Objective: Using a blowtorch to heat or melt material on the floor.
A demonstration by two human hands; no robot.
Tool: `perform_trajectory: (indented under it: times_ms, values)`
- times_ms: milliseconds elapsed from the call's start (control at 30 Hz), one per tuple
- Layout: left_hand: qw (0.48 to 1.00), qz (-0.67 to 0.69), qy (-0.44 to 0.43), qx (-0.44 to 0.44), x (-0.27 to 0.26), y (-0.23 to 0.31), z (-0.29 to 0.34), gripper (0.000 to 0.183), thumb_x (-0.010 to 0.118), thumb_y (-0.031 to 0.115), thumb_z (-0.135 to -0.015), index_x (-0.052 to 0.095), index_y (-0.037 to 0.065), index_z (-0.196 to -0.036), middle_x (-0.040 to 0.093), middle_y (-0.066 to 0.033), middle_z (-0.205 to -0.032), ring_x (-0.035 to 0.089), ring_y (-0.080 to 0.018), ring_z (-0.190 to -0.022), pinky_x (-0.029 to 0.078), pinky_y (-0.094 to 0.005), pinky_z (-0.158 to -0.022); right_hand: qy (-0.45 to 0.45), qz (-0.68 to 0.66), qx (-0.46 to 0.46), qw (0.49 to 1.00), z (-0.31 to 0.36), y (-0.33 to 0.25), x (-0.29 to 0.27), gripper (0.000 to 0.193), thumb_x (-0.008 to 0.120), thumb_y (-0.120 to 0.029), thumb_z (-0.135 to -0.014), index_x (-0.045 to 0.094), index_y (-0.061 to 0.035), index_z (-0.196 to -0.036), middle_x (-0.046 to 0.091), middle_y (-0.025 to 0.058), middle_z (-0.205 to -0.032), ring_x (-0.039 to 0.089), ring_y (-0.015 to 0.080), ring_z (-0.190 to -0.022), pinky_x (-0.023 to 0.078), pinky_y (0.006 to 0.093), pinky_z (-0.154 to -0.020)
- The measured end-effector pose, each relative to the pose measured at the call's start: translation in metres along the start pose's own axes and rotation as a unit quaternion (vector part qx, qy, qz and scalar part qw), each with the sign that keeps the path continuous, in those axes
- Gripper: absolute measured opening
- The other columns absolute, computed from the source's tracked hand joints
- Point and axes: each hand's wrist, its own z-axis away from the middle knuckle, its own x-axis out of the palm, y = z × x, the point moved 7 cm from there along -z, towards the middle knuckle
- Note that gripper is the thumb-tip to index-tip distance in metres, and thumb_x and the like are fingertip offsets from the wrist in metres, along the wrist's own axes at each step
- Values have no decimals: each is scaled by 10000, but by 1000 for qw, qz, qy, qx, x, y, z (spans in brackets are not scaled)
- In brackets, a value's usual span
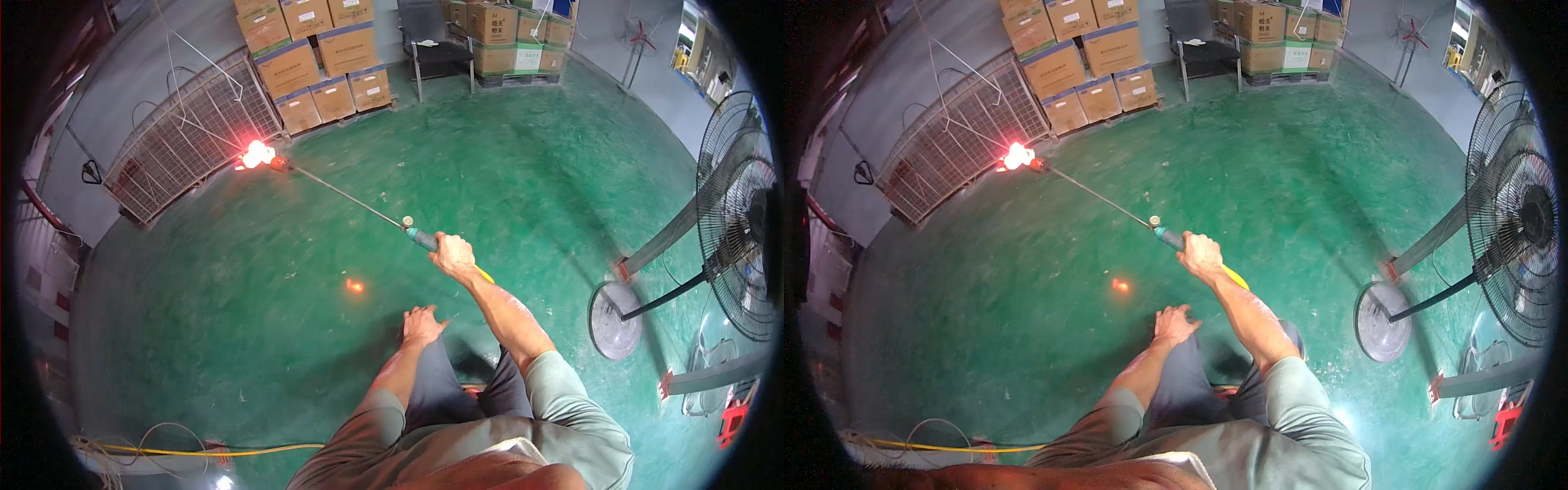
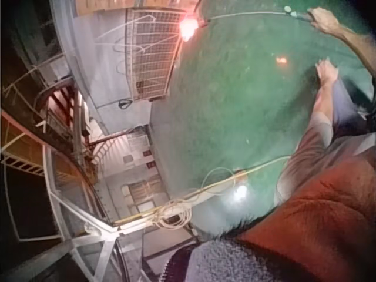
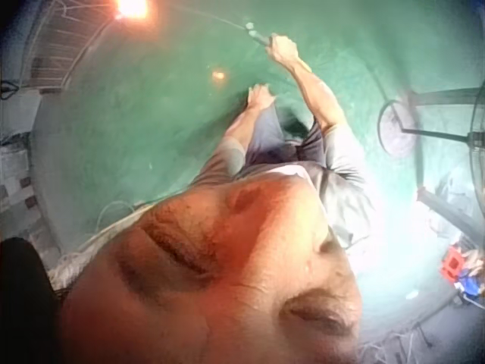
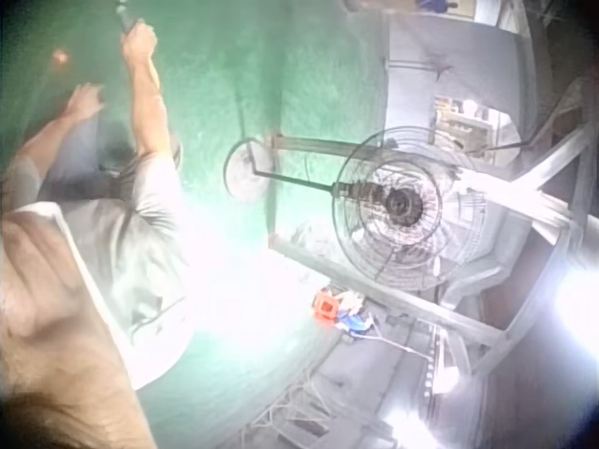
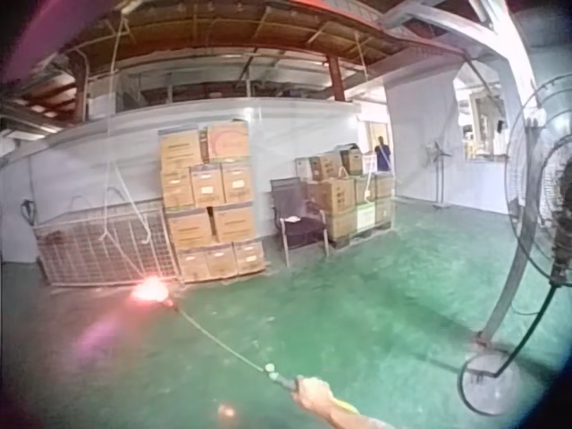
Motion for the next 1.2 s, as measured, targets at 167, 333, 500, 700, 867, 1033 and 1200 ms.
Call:
perform_trajectory:
  times_ms: [167, 333, 500, 700, 867, 1033, 1200]
  values:
    - [998, -18, -35, 43, -13, 39, 14, 999, 733, 661, -766, 404, 90, -1517, 673, -139, -1278, 560, -328, -1257, 336, -569, -1094, -43, -89, 44, 994, 11, -21, 17, 406, 798, -303, -767, 728, -78, -1098, 740, 192, -1071, 717, 372, -1025, 575, 485, -892]
    - [997, 2, -52, 49, -3, 60, 15, 1141, 685, 758, -764, 284, 59, -1572, 685, -155, -1260, 534, -332, -1294, 286, -599, -1091, -68, -204, 84, 973, 12, -29, 4, 455, 845, -359, -765, 742, -56, -1089, 737, 202, -1084, 705, 361, -1066, 553, 468, -911]
    - [997, 63, -14, 36, 39, 71, -23, 1011, 655, 727, -808, 355, 49, -1494, 756, -158, -982, 667, -365, -1101, 403, -567, -1016, -54, -280, 96, 954, 18, -25, -32, 547, 859, -368, -774, 708, -28, -1175, 718, 202, -1166, 679, 344, -1136, 525, 456, -956]
    - [905, 422, -22, -50, 85, 96, -35, 606, 573, 492, -997, 378, 102, -1418, 763, -146, -900, 743, -263, -876, 556, -405, -629, -39, -301, 73, 950, 46, -16, -67, 690, 859, -392, -770, 648, 5, -1293, 688, 222, -1239, 651, 340, -1197, 502, 427, -1007]
    - [768, 628, 13, -127, 88, 61, -43, 459, 546, 315, -1052, 306, 212, -1429, 682, -116, -1153, 726, -183, -798, 516, -279, -501, -12, -300, 69, 951, 56, -28, -89, 652, 841, -401, -781, 662, 11, -1253, 697, 228, -1200, 667, 334, -1162, 508, 433, -992]
    - [813, 471, 336, -65, -13, -49, -60, 432, 488, 58, -1012, 399, 193, -1412, 579, -53, -1162, 562, -165, -1043, 510, -351, -861, 15, -355, 42, 934, 51, -63, -89, 509, 828, -372, -795, 694, 32, -1073, 724, 208, -1037, 701, 330, -1015, 532, 433, -888]
    - [480, 792, 376, -39, -71, -99, -52, 363, 446, 290, -1055, 481, 208, -1406, 518, -51, -1251, 493, -190, -1139, 475, -361, -947, 23, -478, 83, 874, 52, -29, -87, 317, 798, -281, -842, 643, -9, -795, 653, 103, -660, 644, 203, -557, 504, 369, -517]
